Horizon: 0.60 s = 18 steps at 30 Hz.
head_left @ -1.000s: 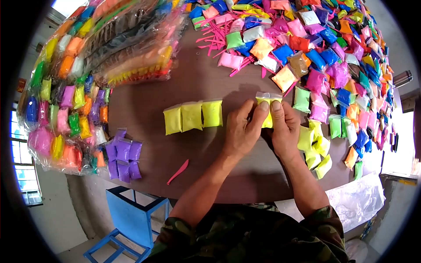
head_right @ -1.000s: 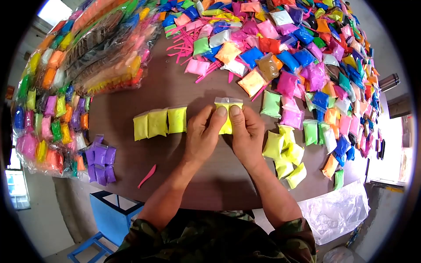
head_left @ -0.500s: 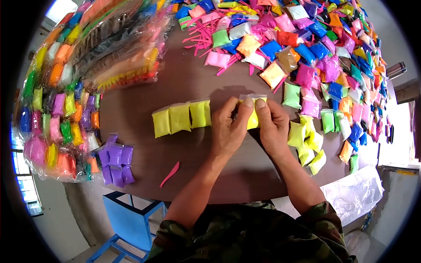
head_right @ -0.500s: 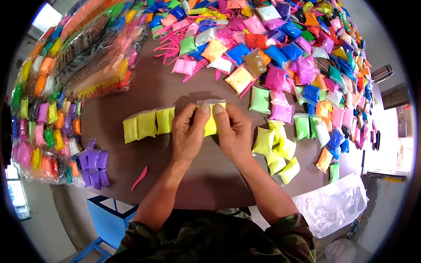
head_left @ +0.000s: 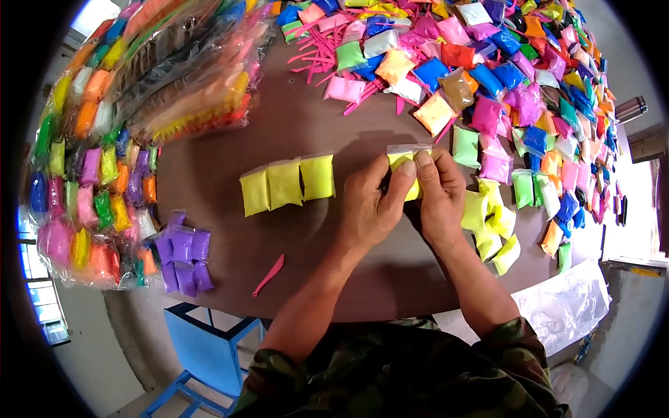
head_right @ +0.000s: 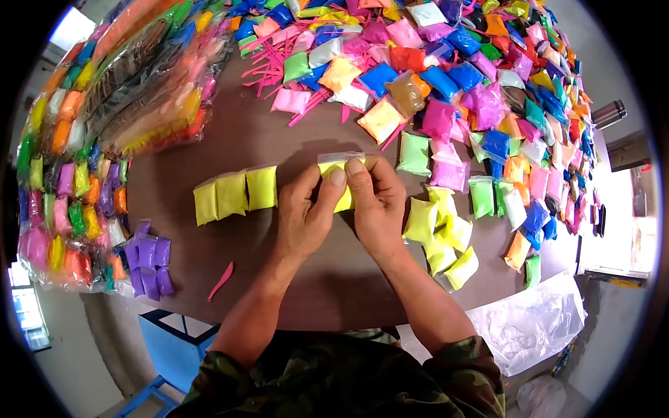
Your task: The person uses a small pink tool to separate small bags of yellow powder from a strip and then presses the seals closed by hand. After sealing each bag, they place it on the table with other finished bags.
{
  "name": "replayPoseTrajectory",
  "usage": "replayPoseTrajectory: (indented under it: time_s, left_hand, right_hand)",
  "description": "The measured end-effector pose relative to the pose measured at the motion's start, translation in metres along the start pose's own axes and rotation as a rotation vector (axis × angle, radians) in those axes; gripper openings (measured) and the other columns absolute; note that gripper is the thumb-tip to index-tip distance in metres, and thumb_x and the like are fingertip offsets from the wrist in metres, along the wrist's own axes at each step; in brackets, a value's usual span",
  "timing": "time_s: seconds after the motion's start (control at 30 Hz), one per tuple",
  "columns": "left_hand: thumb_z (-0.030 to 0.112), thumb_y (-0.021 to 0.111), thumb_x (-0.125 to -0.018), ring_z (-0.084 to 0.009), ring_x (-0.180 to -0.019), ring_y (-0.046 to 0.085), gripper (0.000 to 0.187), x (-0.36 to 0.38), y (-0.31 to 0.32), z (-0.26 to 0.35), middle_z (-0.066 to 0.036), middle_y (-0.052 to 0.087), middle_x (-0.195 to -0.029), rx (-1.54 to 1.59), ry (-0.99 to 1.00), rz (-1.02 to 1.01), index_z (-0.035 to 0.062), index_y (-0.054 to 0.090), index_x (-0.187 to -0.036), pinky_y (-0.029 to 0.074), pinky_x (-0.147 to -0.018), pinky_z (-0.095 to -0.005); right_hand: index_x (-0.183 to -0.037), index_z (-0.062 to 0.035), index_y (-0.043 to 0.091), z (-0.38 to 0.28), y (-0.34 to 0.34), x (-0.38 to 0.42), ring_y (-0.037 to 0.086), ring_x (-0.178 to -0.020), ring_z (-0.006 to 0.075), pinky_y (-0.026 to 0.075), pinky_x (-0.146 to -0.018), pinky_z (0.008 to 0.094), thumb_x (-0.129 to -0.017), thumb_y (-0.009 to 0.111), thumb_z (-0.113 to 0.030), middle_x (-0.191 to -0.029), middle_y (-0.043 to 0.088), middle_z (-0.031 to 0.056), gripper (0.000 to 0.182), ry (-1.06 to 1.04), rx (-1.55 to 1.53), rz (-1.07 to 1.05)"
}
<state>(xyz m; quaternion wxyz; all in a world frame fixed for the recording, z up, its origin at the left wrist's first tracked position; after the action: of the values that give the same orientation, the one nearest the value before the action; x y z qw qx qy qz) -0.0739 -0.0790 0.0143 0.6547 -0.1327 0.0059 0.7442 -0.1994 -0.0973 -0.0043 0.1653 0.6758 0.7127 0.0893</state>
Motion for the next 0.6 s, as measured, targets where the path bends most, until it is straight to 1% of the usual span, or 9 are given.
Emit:
replayPoseTrajectory:
  time_s: [0.07, 0.1, 0.17, 0.27, 0.33, 0.4, 0.53, 0.6]
  left_hand:
    - [0.021, 0.067, -0.100, -0.0150, -0.053, 0.048, 0.029, 0.000, 0.001, -0.001, -0.012, 0.055, -0.062, 0.028, 0.066, 0.063, -0.0022, 0.059, -0.085, 0.041, -0.051, -0.0347]
    - [0.021, 0.067, -0.100, -0.0150, -0.053, 0.048, 0.029, 0.000, 0.001, -0.002, -0.012, 0.055, -0.062, 0.036, 0.063, 0.057, -0.0022, 0.059, -0.085, 0.041, -0.051, -0.0347]
    - [0.019, 0.067, -0.100, -0.0188, -0.052, 0.050, 0.027, 0.000, -0.002, -0.002, -0.014, 0.057, -0.063, -0.095, 0.154, 0.061, -0.0027, 0.060, -0.086, 0.042, -0.051, -0.0361]
    - [0.018, 0.068, -0.099, -0.0204, -0.052, 0.051, 0.025, 0.001, -0.001, 0.008, -0.015, 0.059, -0.065, -0.100, 0.171, 0.057, -0.0025, 0.061, -0.086, 0.042, -0.051, -0.0360]
    - [0.018, 0.068, -0.099, -0.0196, -0.052, 0.052, 0.025, 0.001, 0.000, 0.007, -0.014, 0.059, -0.065, -0.074, 0.130, 0.035, -0.0025, 0.062, -0.087, 0.043, -0.052, -0.0358]
    - [0.019, 0.069, -0.098, -0.0195, -0.052, 0.051, 0.025, 0.000, 0.002, 0.002, -0.014, 0.060, -0.065, 0.086, 0.073, -0.013, -0.0026, 0.063, -0.088, 0.043, -0.052, -0.0354]
    - [0.020, 0.068, -0.099, -0.0187, -0.052, 0.050, 0.026, 0.000, 0.003, 0.004, -0.014, 0.059, -0.064, -0.002, 0.040, -0.084, -0.0027, 0.063, -0.088, 0.042, -0.052, -0.0353]
    - [0.021, 0.067, -0.100, -0.0176, -0.052, 0.048, 0.026, 0.001, 0.002, 0.002, -0.014, 0.057, -0.064, -0.063, 0.106, -0.018, -0.0025, 0.063, -0.088, 0.042, -0.052, -0.0352]
  right_hand:
    - [-0.099, -0.0025, 0.065, -0.002, 0.000, -0.001, 0.050, -0.080, 0.0011, 0.042, -0.070, 0.0210, -0.109, 0.056, -0.021, -0.088, 0.061, -0.0053, 0.023, 0.043, 0.000, -0.014]
    - [-0.099, -0.0025, 0.065, -0.004, 0.001, -0.001, 0.050, -0.080, 0.0011, 0.042, -0.070, 0.0210, -0.109, 0.056, -0.021, -0.088, 0.061, -0.0053, 0.023, 0.043, 0.007, -0.007]
    - [-0.099, -0.0025, 0.066, -0.005, 0.003, 0.000, 0.049, -0.078, 0.0004, 0.041, -0.068, 0.0211, -0.110, 0.054, -0.021, -0.085, 0.060, -0.0066, 0.025, 0.132, 0.021, -0.028]
    - [-0.098, -0.0023, 0.066, -0.004, 0.001, 0.000, 0.049, -0.077, 0.0005, 0.041, -0.067, 0.0213, -0.110, 0.053, -0.022, -0.084, 0.060, -0.0071, 0.027, 0.087, -0.008, -0.050]
    - [-0.098, -0.0024, 0.066, -0.004, 0.001, 0.000, 0.049, -0.076, 0.0005, 0.042, -0.066, 0.0214, -0.110, 0.054, -0.022, -0.084, 0.059, -0.0069, 0.027, 0.078, -0.018, -0.018]
    - [-0.097, -0.0025, 0.066, -0.001, -0.002, 0.000, 0.048, -0.076, 0.0005, 0.042, -0.065, 0.0214, -0.111, 0.054, -0.023, -0.084, 0.059, -0.0067, 0.027, 0.015, -0.015, -0.009]
    - [-0.096, -0.0027, 0.066, -0.003, -0.001, -0.001, 0.048, -0.074, 0.0006, 0.041, -0.063, 0.0213, -0.111, 0.054, -0.024, -0.083, 0.059, -0.0063, 0.028, -0.028, -0.024, 0.021]
    - [-0.095, -0.0031, 0.066, -0.004, 0.000, -0.001, 0.048, -0.073, 0.0008, 0.040, -0.062, 0.0217, -0.111, 0.053, -0.027, -0.082, 0.059, -0.0060, 0.031, 0.007, 0.034, 0.013]
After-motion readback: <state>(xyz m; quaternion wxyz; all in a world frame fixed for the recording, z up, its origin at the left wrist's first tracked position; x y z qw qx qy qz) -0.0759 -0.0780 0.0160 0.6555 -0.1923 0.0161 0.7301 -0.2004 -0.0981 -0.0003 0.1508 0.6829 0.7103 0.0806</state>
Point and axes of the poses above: each hand's wrist, its own x-axis away from the middle knuckle, its own y-axis out of the palm, z = x × y, the point moved 3 cm from there along -x, towards the middle knuckle
